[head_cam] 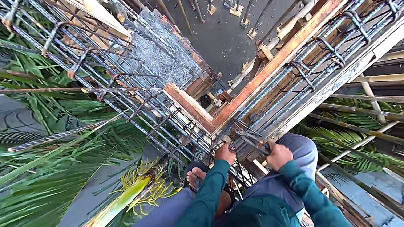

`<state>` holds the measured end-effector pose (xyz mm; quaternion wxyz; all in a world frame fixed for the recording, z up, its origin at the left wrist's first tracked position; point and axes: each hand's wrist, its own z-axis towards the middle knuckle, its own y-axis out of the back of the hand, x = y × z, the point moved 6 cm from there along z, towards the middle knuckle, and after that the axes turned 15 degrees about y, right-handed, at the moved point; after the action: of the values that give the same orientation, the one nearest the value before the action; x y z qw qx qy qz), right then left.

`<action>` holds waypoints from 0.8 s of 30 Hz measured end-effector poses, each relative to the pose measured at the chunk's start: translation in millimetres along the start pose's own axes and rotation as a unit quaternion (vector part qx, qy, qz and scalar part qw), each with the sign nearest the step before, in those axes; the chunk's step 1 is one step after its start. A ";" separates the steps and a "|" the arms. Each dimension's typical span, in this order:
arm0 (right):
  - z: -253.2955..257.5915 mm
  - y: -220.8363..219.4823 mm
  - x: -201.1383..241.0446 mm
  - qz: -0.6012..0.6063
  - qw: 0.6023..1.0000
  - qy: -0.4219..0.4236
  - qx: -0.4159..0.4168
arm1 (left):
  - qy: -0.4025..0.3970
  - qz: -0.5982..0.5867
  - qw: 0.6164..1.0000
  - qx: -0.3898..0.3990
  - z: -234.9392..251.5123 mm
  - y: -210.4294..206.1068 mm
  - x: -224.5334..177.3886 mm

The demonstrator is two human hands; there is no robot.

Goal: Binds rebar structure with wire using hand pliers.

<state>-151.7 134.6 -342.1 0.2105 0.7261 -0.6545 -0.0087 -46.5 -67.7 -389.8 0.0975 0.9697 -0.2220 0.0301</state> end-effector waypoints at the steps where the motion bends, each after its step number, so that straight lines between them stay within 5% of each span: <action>1: -1.4 -3.2 4.9 0.025 1.000 -0.001 -0.008 | -0.001 -0.004 1.000 -0.004 3.3 3.1 -3.7; 5: -33.3 -38.0 29.1 0.132 0.991 0.034 -0.003 | 0.005 -0.007 1.000 0.000 5.3 0.0 -2.6; 9: -53.9 -33.5 68.1 0.064 0.988 0.138 0.018 | -0.023 -0.021 0.999 -0.018 10.7 -5.0 -1.2; 12: -20.3 -3.3 13.3 0.076 0.992 0.078 -0.055 | -0.007 -0.008 1.000 0.002 7.4 -1.8 -2.2; 15: 0.2 58.2 -57.5 0.203 0.945 -0.055 -0.250 | -0.002 -0.021 1.000 0.000 3.2 -4.7 -1.3; 19: -27.1 88.3 -26.3 0.302 0.895 0.030 -0.327 | 0.013 -0.037 0.999 0.011 2.2 -8.1 -2.1; 24: -19.6 24.3 29.3 0.355 0.884 0.137 -0.272 | -0.038 -0.237 0.965 -0.102 -40.7 18.0 -21.6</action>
<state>-164.9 111.1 -308.8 0.4768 0.3532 -0.8048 -0.0115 -74.4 -66.1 -349.0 0.1917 0.9799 0.0090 -0.0536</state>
